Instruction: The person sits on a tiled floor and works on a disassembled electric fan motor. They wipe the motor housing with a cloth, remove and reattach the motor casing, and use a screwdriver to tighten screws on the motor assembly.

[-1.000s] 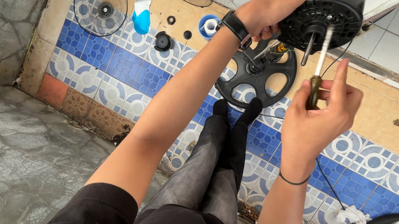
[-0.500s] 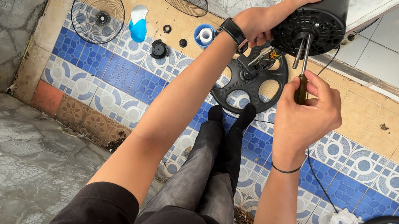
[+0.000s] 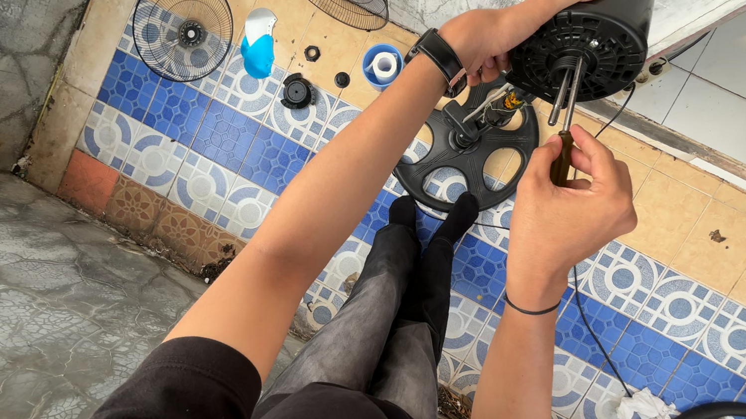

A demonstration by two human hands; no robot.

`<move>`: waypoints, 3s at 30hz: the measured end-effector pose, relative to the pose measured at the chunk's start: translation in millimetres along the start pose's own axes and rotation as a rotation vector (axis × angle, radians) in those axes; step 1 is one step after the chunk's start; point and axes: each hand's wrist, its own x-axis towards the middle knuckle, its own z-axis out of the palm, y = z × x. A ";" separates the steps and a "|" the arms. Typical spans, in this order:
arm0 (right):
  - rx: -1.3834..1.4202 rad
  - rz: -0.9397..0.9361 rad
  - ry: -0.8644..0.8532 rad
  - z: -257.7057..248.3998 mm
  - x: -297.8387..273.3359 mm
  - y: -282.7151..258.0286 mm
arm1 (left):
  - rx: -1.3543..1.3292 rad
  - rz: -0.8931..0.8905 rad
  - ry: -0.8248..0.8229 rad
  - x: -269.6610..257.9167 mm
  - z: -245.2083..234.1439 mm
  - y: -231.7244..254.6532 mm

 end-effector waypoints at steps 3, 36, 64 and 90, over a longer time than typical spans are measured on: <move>0.026 -0.007 0.005 0.2 0.3 -2.7 | 0.025 -0.008 -0.009 -0.6 0.3 0.7; 0.333 0.436 -0.099 2.8 21.8 -35.6 | -0.031 -0.129 -0.034 -12.3 -5.6 18.3; -0.012 0.238 0.074 25.0 28.5 -30.5 | 0.051 -0.215 -0.043 1.8 -9.1 20.1; 0.112 0.291 0.136 25.7 26.0 -8.2 | 0.059 -0.236 -0.070 1.3 -6.0 28.0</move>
